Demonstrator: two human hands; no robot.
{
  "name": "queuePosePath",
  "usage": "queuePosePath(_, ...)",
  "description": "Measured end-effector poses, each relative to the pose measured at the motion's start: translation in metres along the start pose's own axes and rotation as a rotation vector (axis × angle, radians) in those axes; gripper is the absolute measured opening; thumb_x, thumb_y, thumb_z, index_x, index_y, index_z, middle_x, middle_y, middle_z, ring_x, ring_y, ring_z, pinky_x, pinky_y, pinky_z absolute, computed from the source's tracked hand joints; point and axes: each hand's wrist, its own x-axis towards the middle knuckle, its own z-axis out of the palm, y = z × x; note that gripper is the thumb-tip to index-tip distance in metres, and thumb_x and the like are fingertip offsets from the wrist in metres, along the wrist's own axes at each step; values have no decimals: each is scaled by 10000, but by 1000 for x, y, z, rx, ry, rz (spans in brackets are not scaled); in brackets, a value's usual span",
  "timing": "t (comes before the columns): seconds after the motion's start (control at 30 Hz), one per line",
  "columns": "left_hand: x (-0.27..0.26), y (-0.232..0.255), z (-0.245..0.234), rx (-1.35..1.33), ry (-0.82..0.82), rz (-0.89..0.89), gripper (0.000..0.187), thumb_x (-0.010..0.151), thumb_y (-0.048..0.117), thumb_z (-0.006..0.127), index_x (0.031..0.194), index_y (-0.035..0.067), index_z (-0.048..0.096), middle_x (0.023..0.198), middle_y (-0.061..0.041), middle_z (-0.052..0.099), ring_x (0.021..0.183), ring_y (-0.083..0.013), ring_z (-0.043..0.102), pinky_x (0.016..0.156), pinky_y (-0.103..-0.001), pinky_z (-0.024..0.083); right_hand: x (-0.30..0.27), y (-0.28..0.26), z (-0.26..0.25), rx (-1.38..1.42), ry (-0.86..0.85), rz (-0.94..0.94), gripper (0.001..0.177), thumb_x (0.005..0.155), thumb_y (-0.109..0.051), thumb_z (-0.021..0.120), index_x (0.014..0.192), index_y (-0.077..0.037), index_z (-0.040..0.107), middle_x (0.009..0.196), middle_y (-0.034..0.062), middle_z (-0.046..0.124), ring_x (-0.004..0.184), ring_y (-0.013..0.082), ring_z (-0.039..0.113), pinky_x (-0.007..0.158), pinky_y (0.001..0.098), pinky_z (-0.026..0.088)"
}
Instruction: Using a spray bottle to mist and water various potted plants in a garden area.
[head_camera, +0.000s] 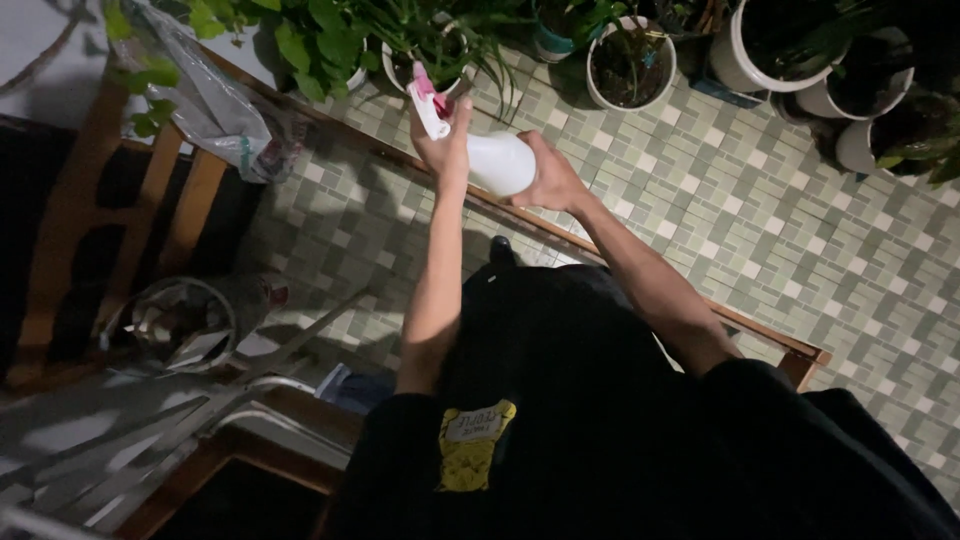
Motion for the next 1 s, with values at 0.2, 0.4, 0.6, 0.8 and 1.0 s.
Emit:
queuePosePath(0.2,-8,-9,5,56,60,-166,671,806,361,860,1399,200,591,959,-43,696,863,-209,660,782,-361,586,0,15,6,5,29,-61,940,626,-469,863,1329,-53,397,1371,236,521,1253,428,552,950,605,543)
queuePosePath(0.4,-6,5,4,86,24,13,673,924,317,814,1523,264,512,903,46,624,728,-132,490,703,-282,475,-2,11,6,2,44,-37,927,613,-438,875,1321,-64,407,1355,237,534,1230,419,558,928,578,539)
queuePosePath(0.6,6,16,2,3,35,-57,580,833,389,857,1302,133,632,999,-77,724,859,-212,697,770,-358,588,5,1,2,11,50,-30,956,602,-385,871,1374,-84,395,1390,231,539,1240,426,566,907,576,536)
queuePosePath(0.8,19,34,-1,16,18,73,598,920,276,813,1460,256,557,809,40,612,690,-117,552,622,-287,499,14,-3,3,36,60,-109,908,614,-424,842,1350,-108,416,1355,189,543,1209,385,578,861,518,533)
queuePosePath(1.0,13,41,1,37,66,-116,463,811,356,843,1180,132,679,854,-35,696,754,-189,659,682,-354,563,11,3,10,116,20,-43,936,628,-298,852,1402,-102,365,1404,198,502,1291,395,521,942,555,502)
